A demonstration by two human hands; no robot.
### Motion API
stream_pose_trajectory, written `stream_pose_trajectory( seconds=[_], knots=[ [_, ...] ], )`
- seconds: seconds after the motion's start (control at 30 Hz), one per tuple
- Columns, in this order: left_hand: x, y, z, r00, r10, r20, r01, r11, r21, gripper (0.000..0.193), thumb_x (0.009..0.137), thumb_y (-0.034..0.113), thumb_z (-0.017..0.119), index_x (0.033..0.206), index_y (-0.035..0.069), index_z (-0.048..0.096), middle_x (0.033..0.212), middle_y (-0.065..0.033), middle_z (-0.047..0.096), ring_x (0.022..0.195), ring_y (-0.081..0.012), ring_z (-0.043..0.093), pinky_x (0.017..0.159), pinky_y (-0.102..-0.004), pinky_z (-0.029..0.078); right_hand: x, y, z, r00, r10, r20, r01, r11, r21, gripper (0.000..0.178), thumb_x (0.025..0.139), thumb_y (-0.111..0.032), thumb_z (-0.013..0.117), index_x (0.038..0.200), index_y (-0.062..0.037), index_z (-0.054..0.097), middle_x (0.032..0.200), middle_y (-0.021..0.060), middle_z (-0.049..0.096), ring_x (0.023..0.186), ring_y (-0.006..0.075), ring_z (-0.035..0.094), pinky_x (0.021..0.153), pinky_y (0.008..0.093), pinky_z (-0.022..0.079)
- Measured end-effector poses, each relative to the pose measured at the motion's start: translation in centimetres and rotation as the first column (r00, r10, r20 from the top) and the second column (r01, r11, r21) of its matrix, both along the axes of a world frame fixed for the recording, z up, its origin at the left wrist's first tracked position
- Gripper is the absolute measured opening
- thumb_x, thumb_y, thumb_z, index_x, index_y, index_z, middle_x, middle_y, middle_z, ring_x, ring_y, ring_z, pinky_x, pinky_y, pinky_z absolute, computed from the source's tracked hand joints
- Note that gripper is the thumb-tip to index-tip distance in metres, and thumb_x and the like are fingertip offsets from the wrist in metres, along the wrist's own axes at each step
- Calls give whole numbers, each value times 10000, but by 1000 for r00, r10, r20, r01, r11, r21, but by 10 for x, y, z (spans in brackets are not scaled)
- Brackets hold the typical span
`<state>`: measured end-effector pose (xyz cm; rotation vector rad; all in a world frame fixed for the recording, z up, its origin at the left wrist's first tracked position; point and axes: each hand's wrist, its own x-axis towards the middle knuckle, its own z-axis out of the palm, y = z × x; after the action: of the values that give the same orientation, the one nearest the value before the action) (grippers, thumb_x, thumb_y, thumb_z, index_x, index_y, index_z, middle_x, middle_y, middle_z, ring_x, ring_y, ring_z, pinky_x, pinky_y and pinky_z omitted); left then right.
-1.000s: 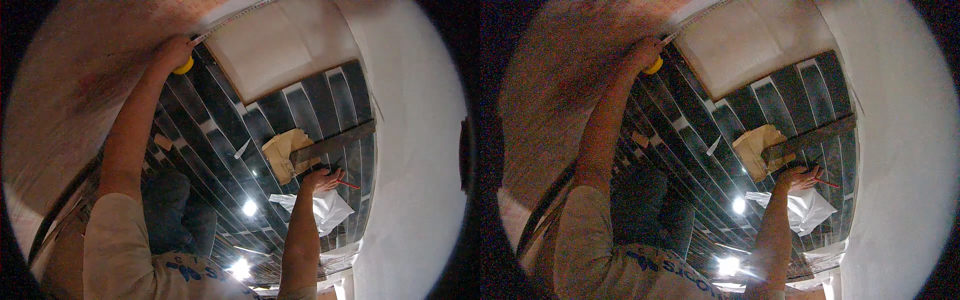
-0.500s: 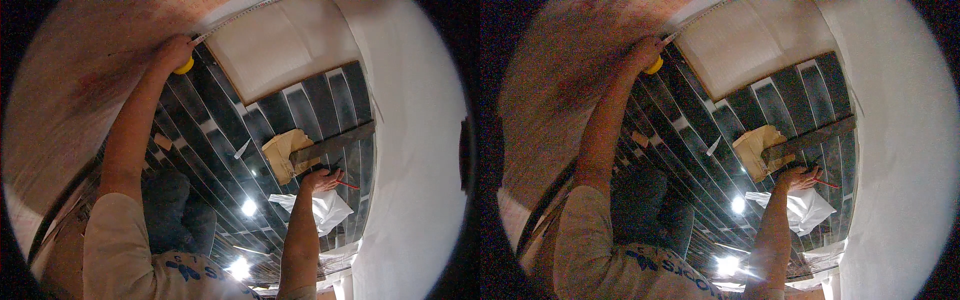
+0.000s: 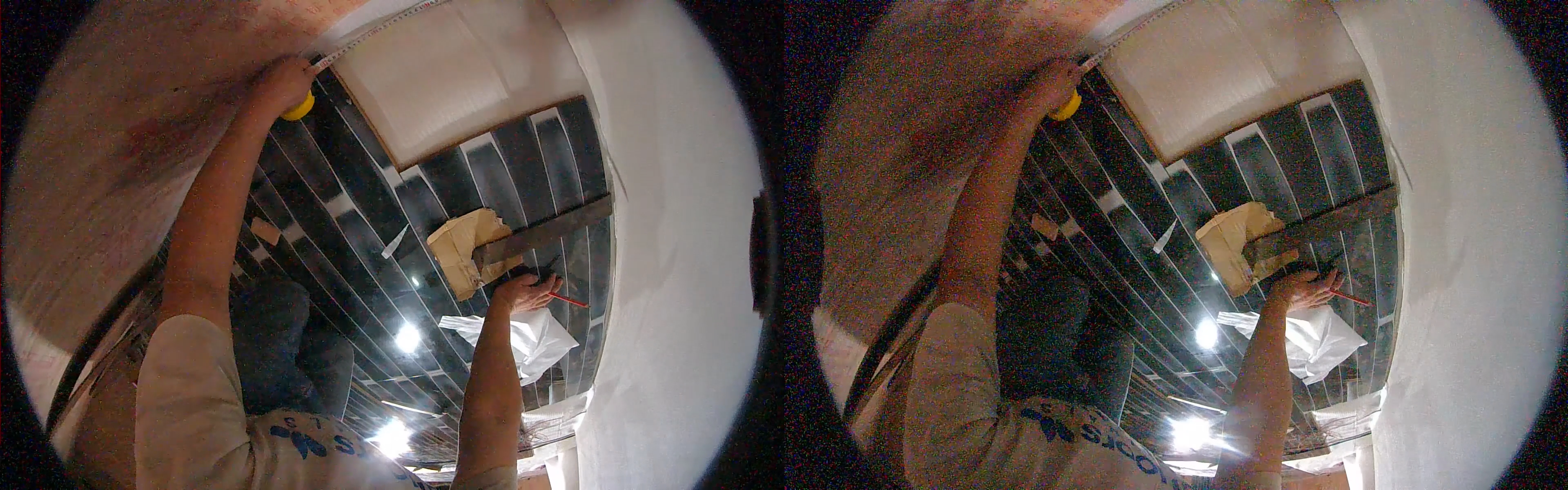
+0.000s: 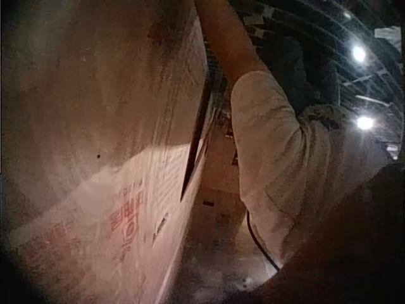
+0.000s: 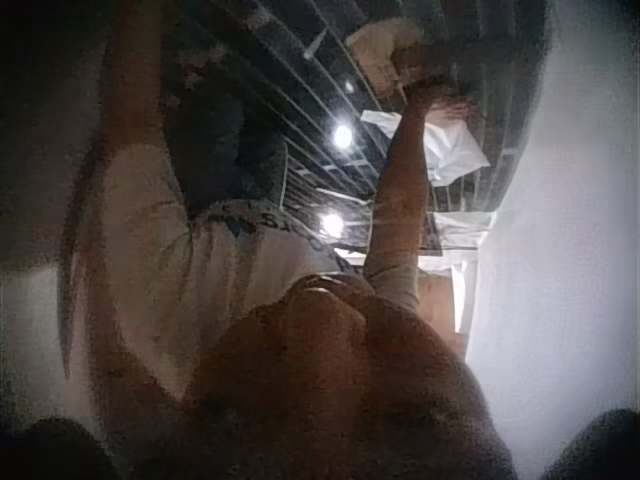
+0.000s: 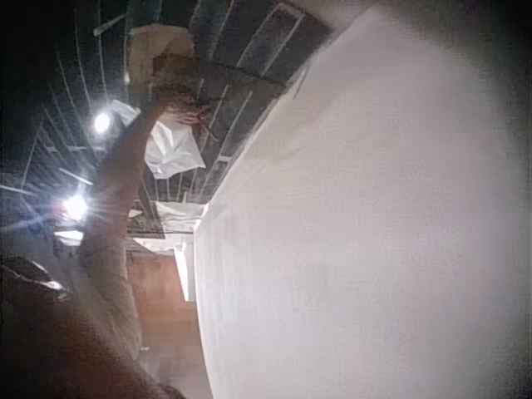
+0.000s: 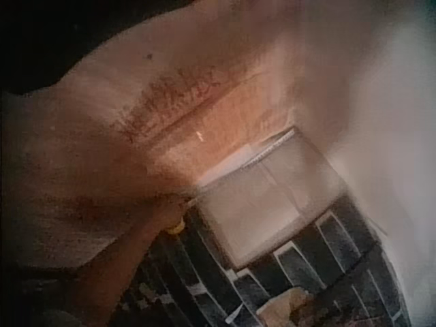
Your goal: Measure and cut large insulation panels for floor or ceiling installation.
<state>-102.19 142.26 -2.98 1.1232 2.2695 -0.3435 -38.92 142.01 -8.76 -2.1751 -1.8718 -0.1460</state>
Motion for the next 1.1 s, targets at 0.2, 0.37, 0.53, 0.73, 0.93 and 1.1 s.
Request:
stream_pose_trajectory(
  seconds=[0.2,0.37,0.53,0.73,0.93,1.1],
  knots=[
    [-13,-18,-10,985,-115,-129,139,971,195,387,1039,324,519,1064,17,754,1135,-240,715,1024,-425,689,949,-524,524,-8,1,-1,999,38,-7,-37,999,26,440,1058,-349,403,1343,-71,591,1491,167,535,1355,383,507,1109,582,365],
    [4,-1,2,1000,20,-10,-20,998,65,395,1041,335,520,1077,17,750,1140,-240,714,1027,-428,686,946,-522,525,0,0,3,1000,-11,-8,11,1000,-4,439,1017,-288,435,1354,-59,598,1531,153,513,1397,370,474,1155,566,324],
    [-6,-6,0,996,-46,-74,49,998,38,400,1047,330,513,1091,5,741,1160,-235,711,1053,-428,676,966,-515,516,-8,2,1,1000,17,24,-18,999,40,489,1098,-448,352,1335,-96,595,1473,172,553,1340,407,526,1086,609,385],
    [-7,-7,-9,1000,-12,-9,12,1000,10,414,1053,344,504,1094,6,740,1175,-237,703,1085,-421,664,983,-511,504,-2,1,2,999,37,35,-39,998,55,488,1097,-439,353,1339,-90,593,1473,178,552,1333,412,533,1078,610,397],
    [-24,-20,-28,983,-153,-102,164,980,109,424,1053,361,507,1092,11,742,1162,-238,703,1077,-420,667,970,-510,507,-6,1,-2,998,58,26,-59,996,64,479,1095,-414,355,1338,-79,595,1466,192,559,1338,415,534,1082,607,400],
    [-12,-11,-24,990,-106,-94,106,994,-1,426,1047,364,514,1104,10,745,1155,-232,710,1059,-416,674,968,-502,512,-7,2,6,1000,-15,-9,15,1000,-3,466,1052,-356,400,1346,-60,608,1499,186,533,1379,393,495,1138,573,355]
  ],
)
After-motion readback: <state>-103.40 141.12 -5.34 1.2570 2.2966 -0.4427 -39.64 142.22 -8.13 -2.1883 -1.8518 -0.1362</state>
